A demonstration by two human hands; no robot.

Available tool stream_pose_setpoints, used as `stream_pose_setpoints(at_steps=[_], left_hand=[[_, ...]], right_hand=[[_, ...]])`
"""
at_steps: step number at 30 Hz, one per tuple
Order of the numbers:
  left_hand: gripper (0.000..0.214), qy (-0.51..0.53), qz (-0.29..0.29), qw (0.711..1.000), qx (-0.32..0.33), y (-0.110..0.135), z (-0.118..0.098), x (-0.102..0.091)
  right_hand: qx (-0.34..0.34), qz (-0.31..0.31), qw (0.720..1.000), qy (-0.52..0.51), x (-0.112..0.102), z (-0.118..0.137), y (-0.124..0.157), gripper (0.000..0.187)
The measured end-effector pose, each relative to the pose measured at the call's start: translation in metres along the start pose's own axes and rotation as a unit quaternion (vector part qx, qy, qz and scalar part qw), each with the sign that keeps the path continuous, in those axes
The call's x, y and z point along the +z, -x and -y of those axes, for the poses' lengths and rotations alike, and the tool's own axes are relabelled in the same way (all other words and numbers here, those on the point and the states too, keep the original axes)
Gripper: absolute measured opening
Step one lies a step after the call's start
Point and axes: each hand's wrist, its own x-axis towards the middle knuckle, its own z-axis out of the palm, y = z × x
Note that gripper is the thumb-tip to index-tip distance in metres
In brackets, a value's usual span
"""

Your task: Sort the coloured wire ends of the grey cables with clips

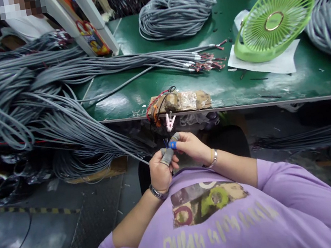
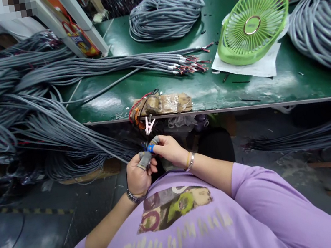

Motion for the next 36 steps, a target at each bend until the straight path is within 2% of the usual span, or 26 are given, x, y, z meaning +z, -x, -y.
stream_pose_setpoints(at_steps=[3, 9, 15, 19, 29, 36], left_hand=[[0.025, 0.011, -0.003, 1.0, -0.002, 0.0, -0.002, 0.002], [0.021, 0.025, -0.015, 1.0, -0.008, 0.0, -0.007, 0.001], [0.027, 0.034, -0.021, 0.999, -0.021, 0.0, -0.008, 0.0], [0.026, 0.04, -0.013, 0.999, -0.022, -0.001, -0.007, 0.001], [0.025, 0.015, -0.002, 1.0, -0.015, -0.004, -0.001, -0.002], [0.028, -0.006, 0.03, 0.999, -0.043, -0.007, 0.0, 0.001]], right_hand=[[0.01, -0.025, 1.0, -0.013, 0.003, -0.004, 0.001, 0.017], [0.046, 0.032, 0.998, -0.023, -0.005, -0.003, 0.001, 0.031], [0.065, 0.02, 0.994, -0.089, -0.021, -0.001, -0.001, 0.035], [0.065, 0.026, 0.995, -0.07, -0.023, 0.003, -0.001, 0.035], [0.04, 0.044, 0.998, 0.007, -0.017, 0.004, -0.007, 0.037], [-0.017, 0.017, 1.0, 0.009, -0.013, 0.002, -0.009, 0.04]])
